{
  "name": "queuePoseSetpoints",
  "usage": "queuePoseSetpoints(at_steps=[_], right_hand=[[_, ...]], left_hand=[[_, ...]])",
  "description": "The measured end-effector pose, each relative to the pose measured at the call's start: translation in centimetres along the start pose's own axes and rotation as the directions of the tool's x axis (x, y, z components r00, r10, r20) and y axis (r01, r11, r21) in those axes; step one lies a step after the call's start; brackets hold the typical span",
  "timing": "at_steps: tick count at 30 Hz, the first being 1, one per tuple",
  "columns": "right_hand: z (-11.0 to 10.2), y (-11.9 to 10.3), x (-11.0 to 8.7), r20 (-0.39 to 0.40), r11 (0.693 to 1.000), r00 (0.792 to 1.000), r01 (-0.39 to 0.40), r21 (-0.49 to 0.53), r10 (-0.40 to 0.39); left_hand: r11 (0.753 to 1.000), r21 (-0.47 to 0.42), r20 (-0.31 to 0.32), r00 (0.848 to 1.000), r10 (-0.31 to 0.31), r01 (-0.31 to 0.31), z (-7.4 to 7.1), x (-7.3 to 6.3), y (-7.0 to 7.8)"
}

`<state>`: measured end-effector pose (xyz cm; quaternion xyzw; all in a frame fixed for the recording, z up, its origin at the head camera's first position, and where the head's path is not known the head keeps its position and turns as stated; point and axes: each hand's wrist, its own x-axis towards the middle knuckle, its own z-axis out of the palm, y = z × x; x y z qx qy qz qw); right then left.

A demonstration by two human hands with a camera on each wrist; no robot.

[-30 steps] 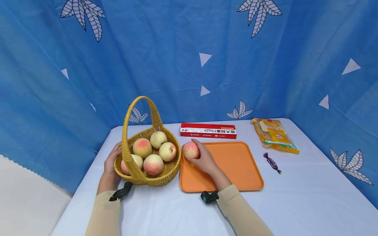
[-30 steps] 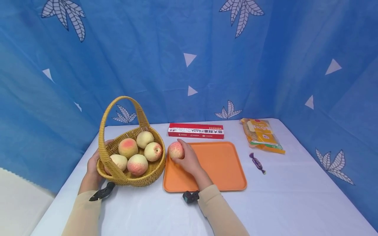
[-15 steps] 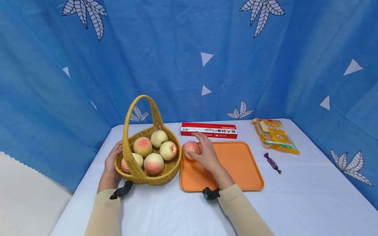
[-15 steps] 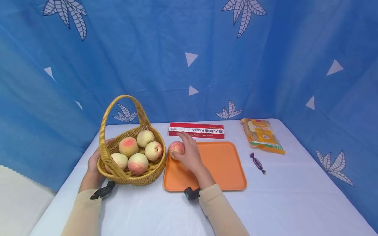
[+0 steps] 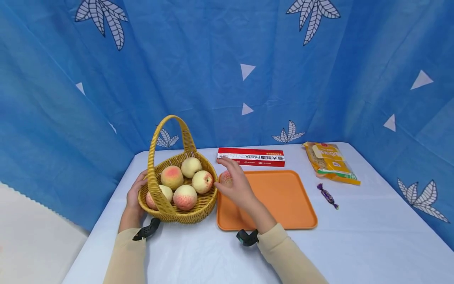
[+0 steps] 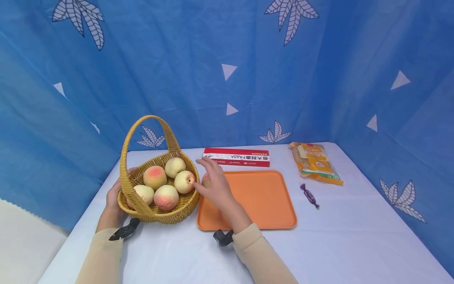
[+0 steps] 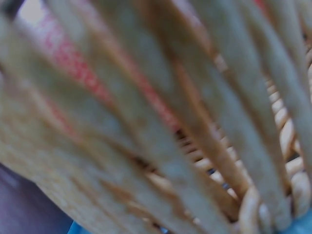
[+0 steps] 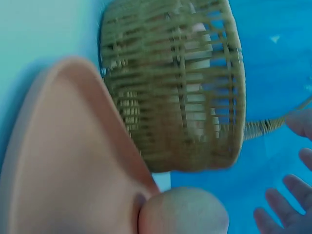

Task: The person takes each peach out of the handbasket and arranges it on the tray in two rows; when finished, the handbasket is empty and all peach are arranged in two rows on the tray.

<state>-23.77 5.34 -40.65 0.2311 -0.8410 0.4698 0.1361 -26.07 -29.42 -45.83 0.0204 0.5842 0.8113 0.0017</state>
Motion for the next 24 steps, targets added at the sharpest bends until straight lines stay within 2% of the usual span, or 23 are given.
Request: queuePoseSetpoints(at_steps=[6,13,19,24], right_hand=[[1.1,-1.7,0.5,0.150,0.998,0.987,0.059,-0.009,-0.057],[2.1,-2.7,1.1,0.302,0.997,0.953,0.055,-0.059,-0.034],[3.2,-2.7,1.4,0.392,0.985,0.920,0.065,-0.160,0.003],[4.0,-2.9,1.7,0.441,0.961,0.897,0.151,-0.233,-0.034]], left_hand=[[1.000,-0.029,0.002,1.000,0.009,-0.009,-0.2,0.0,-0.1],[0.999,-0.046,0.013,1.000,0.012,-0.012,-0.1,-0.1,-0.1],[0.998,-0.060,0.035,0.999,0.030,-0.028,-0.3,0.0,-0.4],[0.999,-0.036,0.034,0.999,0.031,-0.030,-0.4,0.0,-0.5]])
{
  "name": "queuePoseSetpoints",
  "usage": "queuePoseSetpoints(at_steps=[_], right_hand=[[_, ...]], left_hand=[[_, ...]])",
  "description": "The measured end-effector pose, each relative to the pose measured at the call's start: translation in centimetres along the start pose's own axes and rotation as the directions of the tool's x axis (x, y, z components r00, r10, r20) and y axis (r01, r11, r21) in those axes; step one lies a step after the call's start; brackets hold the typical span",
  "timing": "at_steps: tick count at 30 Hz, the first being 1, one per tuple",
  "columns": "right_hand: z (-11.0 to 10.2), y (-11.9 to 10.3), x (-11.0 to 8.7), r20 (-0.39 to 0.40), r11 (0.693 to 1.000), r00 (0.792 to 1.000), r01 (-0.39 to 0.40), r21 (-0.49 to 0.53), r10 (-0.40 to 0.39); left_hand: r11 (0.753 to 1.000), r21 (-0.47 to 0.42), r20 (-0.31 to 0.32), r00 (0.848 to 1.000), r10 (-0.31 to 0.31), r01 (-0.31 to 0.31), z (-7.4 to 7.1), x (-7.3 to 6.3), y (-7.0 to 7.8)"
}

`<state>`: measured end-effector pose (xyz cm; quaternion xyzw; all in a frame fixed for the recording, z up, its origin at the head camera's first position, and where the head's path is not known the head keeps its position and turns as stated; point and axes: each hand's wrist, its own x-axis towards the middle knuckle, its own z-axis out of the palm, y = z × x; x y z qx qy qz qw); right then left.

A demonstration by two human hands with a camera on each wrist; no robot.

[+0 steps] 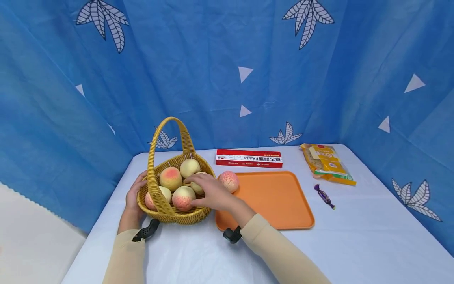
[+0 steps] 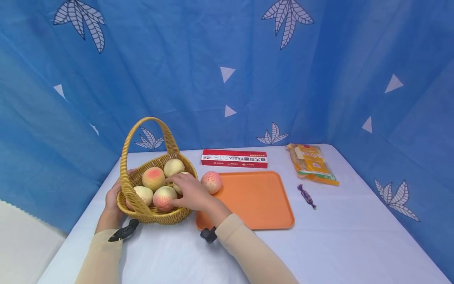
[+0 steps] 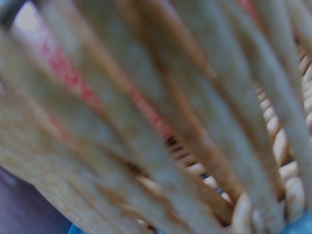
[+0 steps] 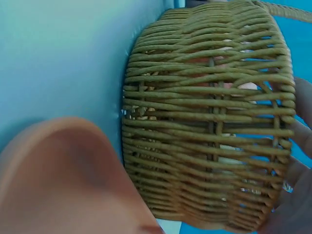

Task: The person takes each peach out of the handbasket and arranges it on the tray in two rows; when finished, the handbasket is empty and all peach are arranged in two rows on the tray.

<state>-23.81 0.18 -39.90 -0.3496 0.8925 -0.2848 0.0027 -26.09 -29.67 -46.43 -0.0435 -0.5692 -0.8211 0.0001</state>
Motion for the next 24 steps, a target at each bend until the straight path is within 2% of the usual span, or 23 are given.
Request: queuePoseSetpoints(at_steps=[4,14,24], right_hand=[[0.4,-0.2,0.6,0.013,0.997,1.000,0.022,-0.081,-0.021],[0.3,-0.6,1.7,0.088,0.980,0.996,-0.013,-0.196,0.031],[0.9,-0.5,2.4,0.098,0.964,0.991,-0.060,-0.258,0.087]], left_hand=[[1.000,0.000,0.000,1.000,0.000,0.000,0.2,-0.1,0.1],[0.999,-0.043,0.011,1.000,0.000,0.000,1.3,-0.8,1.1],[0.999,-0.026,-0.001,1.000,-0.025,0.025,1.0,-0.6,1.0]])
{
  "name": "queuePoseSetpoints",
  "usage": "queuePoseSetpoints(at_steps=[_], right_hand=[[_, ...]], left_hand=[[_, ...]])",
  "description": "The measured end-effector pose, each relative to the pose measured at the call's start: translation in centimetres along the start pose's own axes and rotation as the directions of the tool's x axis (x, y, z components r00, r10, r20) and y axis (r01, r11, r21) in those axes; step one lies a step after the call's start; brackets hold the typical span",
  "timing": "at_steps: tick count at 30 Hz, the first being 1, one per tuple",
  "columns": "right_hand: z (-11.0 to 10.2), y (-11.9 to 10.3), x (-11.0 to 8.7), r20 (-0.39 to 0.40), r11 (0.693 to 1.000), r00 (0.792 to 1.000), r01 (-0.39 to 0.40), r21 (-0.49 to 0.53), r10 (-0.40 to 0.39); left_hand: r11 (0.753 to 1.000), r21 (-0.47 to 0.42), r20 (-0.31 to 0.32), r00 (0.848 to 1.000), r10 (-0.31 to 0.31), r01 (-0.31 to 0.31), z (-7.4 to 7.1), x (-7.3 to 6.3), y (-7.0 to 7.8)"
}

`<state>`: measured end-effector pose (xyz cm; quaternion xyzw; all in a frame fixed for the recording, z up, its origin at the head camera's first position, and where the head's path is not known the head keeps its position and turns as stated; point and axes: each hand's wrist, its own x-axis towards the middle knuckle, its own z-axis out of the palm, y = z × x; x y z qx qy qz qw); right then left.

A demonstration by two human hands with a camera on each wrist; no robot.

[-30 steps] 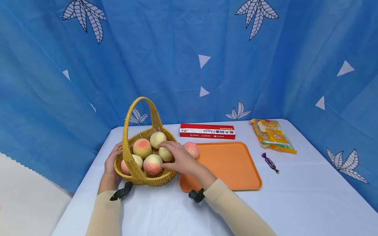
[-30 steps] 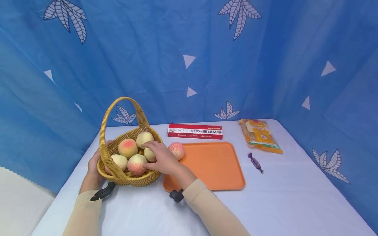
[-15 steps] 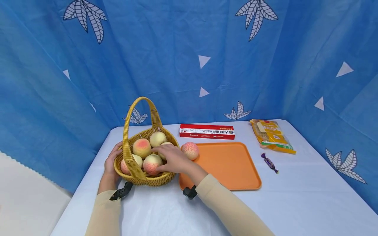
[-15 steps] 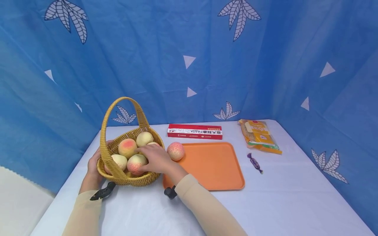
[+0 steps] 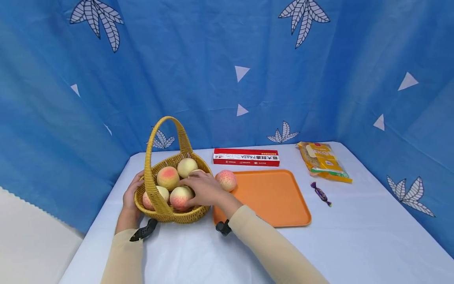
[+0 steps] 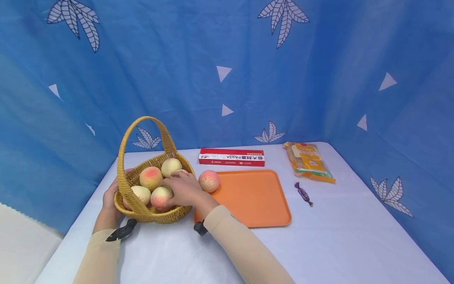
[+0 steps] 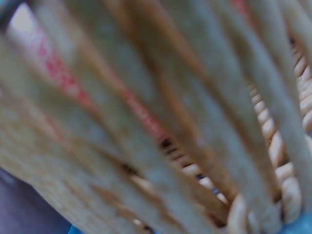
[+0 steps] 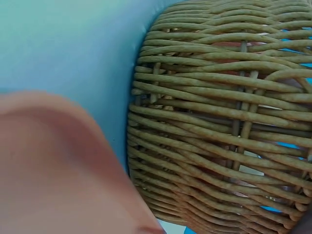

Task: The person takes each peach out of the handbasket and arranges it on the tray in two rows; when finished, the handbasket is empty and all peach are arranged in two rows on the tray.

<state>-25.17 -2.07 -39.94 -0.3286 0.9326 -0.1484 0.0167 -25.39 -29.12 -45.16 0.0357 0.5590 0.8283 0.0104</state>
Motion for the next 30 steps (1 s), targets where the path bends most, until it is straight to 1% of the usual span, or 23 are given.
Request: queuePoseSetpoints(at_steps=[4,6,13,16,20,23,28,30], right_hand=[[0.1,-0.2,-0.1,-0.007,1.000,1.000,-0.005,-0.015,0.005],[0.1,-0.2,-0.2,-0.016,1.000,1.000,-0.007,-0.011,0.007],[0.5,0.0,-0.6,-0.058,1.000,0.998,-0.007,0.002,0.007],[0.7,0.1,-0.7,-0.086,1.000,0.996,-0.003,0.015,0.004],[0.9,0.3,-0.8,-0.130,0.999,0.991,0.009,0.045,-0.003],[0.9,0.4,-0.9,-0.159,0.996,0.987,0.016,0.083,-0.003],[0.9,0.5,-1.0,-0.179,0.990,0.984,0.014,0.142,0.012],[0.9,0.6,-1.1,-0.184,0.989,0.983,0.013,0.150,0.015]], left_hand=[[0.999,-0.039,0.018,1.000,-0.005,0.006,-0.1,-0.2,0.0],[0.999,-0.054,0.027,1.000,0.001,0.000,-0.1,-0.3,0.0],[1.000,-0.017,0.020,1.000,0.011,-0.011,-0.1,-0.2,-0.2],[1.000,-0.020,0.018,1.000,0.011,-0.011,-0.2,-0.1,-0.3],[1.000,-0.025,0.019,1.000,0.015,-0.014,-0.6,0.2,-0.6],[1.000,-0.012,0.013,1.000,0.015,-0.015,-0.8,0.3,-0.8],[1.000,0.010,0.000,1.000,0.014,-0.014,-1.0,0.4,-0.8],[1.000,0.006,0.008,1.000,0.021,-0.021,-0.9,0.3,-0.7]])
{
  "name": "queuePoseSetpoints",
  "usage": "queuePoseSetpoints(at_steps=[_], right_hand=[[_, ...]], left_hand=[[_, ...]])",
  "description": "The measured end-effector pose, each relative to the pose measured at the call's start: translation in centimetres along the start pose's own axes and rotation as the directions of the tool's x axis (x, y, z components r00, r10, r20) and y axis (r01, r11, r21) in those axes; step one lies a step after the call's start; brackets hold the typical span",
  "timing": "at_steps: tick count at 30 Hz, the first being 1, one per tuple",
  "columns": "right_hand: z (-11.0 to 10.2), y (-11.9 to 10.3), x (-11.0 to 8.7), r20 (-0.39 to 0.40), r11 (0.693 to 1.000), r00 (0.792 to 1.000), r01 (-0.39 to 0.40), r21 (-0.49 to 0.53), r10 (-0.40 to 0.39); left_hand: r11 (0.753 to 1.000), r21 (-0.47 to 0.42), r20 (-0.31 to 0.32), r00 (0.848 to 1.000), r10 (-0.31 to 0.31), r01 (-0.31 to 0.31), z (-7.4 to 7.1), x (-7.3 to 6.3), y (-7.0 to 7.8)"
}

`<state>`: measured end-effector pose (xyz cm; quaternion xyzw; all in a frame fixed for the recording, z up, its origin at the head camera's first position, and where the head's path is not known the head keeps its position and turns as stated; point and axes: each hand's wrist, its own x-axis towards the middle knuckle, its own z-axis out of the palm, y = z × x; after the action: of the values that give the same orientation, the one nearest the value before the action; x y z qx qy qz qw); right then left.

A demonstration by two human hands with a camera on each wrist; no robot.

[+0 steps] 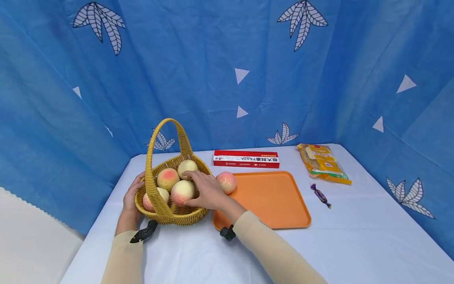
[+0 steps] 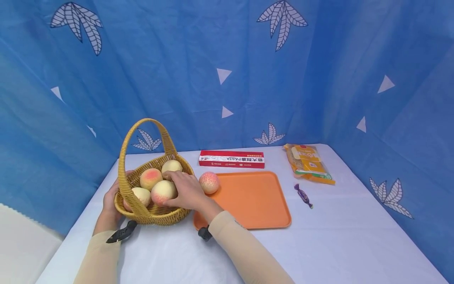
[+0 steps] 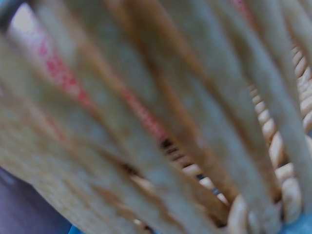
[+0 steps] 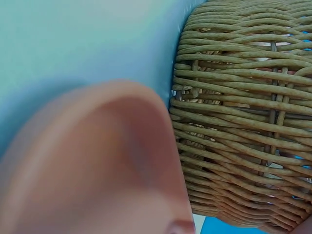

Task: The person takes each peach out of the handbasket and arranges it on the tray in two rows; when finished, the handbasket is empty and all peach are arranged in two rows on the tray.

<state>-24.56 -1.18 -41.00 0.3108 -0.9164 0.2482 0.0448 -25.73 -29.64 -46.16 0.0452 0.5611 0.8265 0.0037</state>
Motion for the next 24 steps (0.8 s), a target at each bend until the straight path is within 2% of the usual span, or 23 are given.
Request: queuePoseSetpoints(at_steps=[5,9,13,17,21,24], right_hand=[[0.0,0.3,-0.4,-0.006,0.999,1.000,-0.007,0.043,0.007],[0.2,0.8,-1.0,-0.022,0.989,1.000,-0.007,0.146,0.011],[0.3,1.3,-1.5,-0.032,0.960,0.999,-0.021,0.281,0.031],[0.2,1.7,-1.9,-0.025,0.896,0.998,-0.035,0.443,0.051],[0.1,2.2,-2.2,-0.018,0.799,0.999,-0.028,0.600,0.049],[-0.2,2.4,-2.5,-0.013,0.733,0.998,-0.037,0.679,0.062]], left_hand=[[1.000,-0.019,0.010,1.000,0.005,-0.005,-0.1,0.0,-0.1],[1.000,-0.018,0.003,1.000,0.000,0.000,-0.2,0.1,-0.3],[1.000,-0.019,0.006,1.000,-0.006,0.006,-0.1,0.1,-0.3],[1.000,-0.026,0.000,1.000,-0.014,0.014,0.2,-0.2,0.1],[1.000,-0.028,-0.007,1.000,-0.015,0.015,0.4,-0.3,0.4],[0.999,-0.028,-0.006,1.000,-0.018,0.018,0.3,-0.2,0.4]])
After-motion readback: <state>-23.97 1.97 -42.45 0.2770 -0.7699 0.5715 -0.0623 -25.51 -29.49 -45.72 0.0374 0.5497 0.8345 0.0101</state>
